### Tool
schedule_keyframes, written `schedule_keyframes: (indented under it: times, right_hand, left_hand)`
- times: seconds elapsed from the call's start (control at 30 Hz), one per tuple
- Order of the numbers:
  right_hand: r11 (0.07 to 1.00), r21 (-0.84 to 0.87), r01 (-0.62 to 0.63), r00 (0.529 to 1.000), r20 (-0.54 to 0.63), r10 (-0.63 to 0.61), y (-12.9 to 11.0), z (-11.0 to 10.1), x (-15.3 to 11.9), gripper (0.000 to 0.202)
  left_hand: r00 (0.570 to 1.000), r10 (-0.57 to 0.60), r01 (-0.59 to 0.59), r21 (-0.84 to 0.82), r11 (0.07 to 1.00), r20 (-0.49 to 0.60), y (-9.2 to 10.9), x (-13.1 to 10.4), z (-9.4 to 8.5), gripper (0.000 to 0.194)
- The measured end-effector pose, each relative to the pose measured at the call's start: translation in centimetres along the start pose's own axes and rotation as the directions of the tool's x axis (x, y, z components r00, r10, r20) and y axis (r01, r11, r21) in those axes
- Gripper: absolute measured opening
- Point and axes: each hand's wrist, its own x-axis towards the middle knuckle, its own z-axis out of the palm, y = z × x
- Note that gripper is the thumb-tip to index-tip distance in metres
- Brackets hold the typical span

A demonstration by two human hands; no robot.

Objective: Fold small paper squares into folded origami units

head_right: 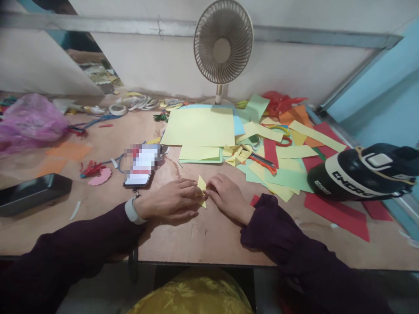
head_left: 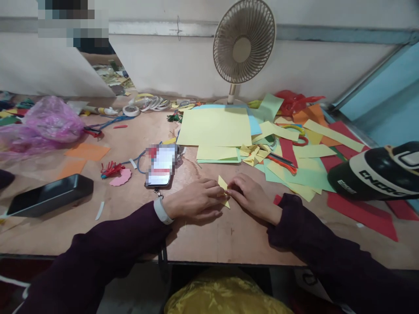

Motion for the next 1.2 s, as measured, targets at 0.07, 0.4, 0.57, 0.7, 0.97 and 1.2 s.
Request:
schedule_keyframes:
  times: [0.07,0.4,0.57,0.7,0.97,1.2]
  right_hand:
    - [0.998,0.048,-0.035,0.999,-0.005,0.035,0.2,-0.3,0.2,0.009]
    - [0.919,0.148,-0.365,0.915,0.239,0.325,1.1,-2.1,0.5,0.017]
    - [0.914,0.152,-0.377,0.895,0.316,0.316,1.4,-2.1,0.9,0.020]
    - [0.895,0.192,-0.403,0.878,0.357,0.319,1.6,-2.3,1.1,0.017]
    - [0.884,0.178,-0.432,0.859,0.381,0.343,0.8,-2.9,1.3,0.019]
    - [0.887,0.202,-0.416,0.864,0.392,0.316,1.1,-2.8,1.5,0.013]
  left_hand:
    - [1.000,-0.008,0.008,-0.007,1.000,-0.002,0.0,0.0,0.0,0.029]
    - [0.999,-0.027,0.028,-0.017,0.999,0.020,0.3,0.1,-0.1,0.026]
    - [0.998,-0.050,0.051,-0.006,0.999,0.041,0.3,0.2,-0.1,0.027]
    - [0.997,-0.046,0.046,-0.003,0.999,0.063,0.2,0.2,-0.2,0.027]
    - [0.996,-0.052,0.052,0.004,0.999,0.073,0.4,0.3,-0.4,0.028]
    - [0.994,-0.056,0.056,-0.001,0.998,0.098,0.2,0.2,-0.5,0.029]
